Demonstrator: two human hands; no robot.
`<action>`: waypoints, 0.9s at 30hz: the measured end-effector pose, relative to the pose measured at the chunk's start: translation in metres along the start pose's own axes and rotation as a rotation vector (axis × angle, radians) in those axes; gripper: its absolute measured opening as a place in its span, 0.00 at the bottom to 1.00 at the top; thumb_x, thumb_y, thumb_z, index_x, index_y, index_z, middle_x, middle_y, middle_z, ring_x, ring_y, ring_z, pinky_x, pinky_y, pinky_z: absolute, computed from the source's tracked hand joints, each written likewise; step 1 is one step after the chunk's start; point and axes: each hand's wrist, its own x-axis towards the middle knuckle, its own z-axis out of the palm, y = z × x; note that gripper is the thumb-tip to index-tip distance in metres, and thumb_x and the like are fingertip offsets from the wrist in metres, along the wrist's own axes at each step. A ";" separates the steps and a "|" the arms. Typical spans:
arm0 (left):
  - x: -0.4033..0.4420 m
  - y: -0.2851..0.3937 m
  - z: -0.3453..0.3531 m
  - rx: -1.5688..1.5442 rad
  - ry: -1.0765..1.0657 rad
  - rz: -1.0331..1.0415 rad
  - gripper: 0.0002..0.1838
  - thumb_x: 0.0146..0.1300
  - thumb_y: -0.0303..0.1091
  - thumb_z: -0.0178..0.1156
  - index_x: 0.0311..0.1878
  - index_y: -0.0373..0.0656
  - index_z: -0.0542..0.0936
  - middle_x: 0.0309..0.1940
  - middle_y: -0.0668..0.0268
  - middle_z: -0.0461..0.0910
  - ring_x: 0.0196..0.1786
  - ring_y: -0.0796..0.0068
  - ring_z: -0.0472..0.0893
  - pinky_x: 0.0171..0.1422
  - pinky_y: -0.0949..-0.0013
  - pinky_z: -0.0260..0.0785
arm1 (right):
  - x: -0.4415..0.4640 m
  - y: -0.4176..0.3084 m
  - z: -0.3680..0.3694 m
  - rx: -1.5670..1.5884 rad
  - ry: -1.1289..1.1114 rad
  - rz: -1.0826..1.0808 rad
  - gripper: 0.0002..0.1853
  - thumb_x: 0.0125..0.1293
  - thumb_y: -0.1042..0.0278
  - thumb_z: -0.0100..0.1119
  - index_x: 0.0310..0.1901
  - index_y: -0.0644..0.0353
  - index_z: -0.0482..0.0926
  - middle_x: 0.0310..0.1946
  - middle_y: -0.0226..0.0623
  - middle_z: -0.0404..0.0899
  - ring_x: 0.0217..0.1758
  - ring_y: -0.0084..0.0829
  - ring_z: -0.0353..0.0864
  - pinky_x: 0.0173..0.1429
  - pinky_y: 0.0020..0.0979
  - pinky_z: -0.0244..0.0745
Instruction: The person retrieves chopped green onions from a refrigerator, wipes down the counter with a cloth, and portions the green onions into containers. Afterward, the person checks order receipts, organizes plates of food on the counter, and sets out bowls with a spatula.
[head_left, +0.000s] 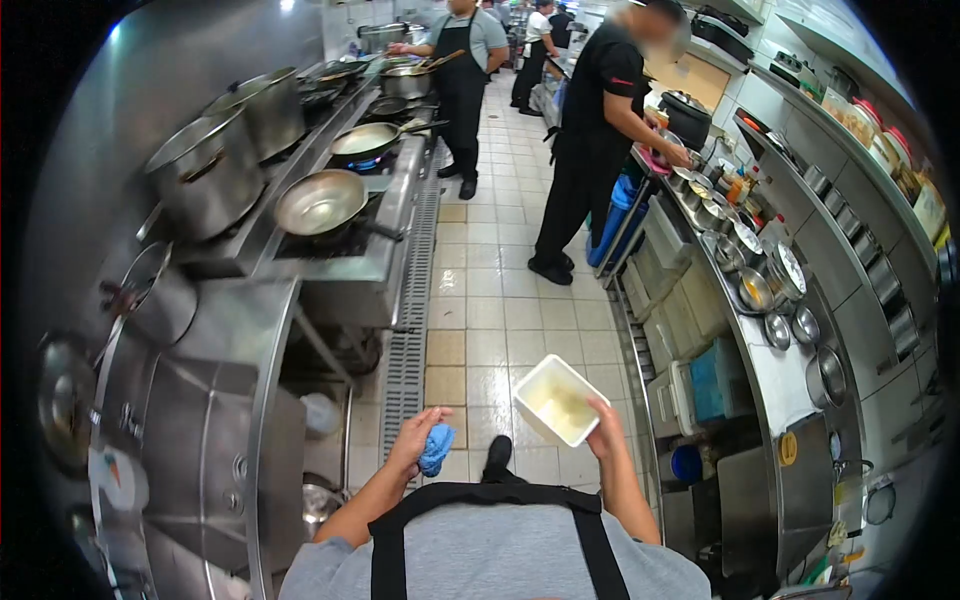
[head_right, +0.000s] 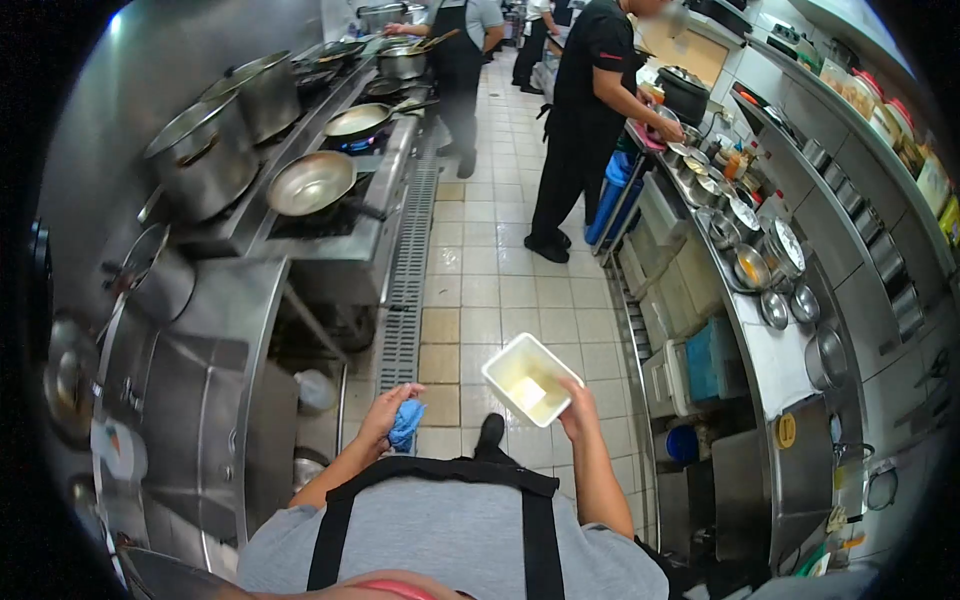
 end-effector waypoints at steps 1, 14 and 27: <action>0.033 0.000 0.000 -0.010 -0.056 -0.091 0.18 0.67 0.46 0.51 0.47 0.41 0.77 0.25 0.73 0.73 0.24 0.86 0.70 0.26 0.80 0.63 | 0.012 -0.016 -0.004 0.046 0.052 0.003 0.21 0.60 0.63 0.51 0.54 0.61 0.69 0.45 0.41 0.77 0.45 0.35 0.79 0.46 0.36 0.77; 0.346 0.124 0.007 0.509 0.071 -0.052 0.16 0.58 0.36 0.63 0.48 0.40 0.76 0.41 0.66 0.79 0.43 0.75 0.78 0.50 0.69 0.70 | 0.450 -0.167 0.152 0.101 -0.393 0.197 0.25 0.63 0.56 0.52 0.58 0.61 0.66 0.52 0.40 0.74 0.53 0.36 0.76 0.53 0.44 0.74; 0.735 0.300 0.033 -0.022 0.000 -0.113 0.30 0.56 0.23 0.60 0.63 0.48 0.66 0.31 0.66 0.76 0.19 0.81 0.69 0.15 0.78 0.54 | 0.769 -0.307 0.145 0.163 -0.145 0.137 0.26 0.62 0.55 0.54 0.59 0.59 0.67 0.52 0.39 0.74 0.53 0.34 0.76 0.49 0.39 0.77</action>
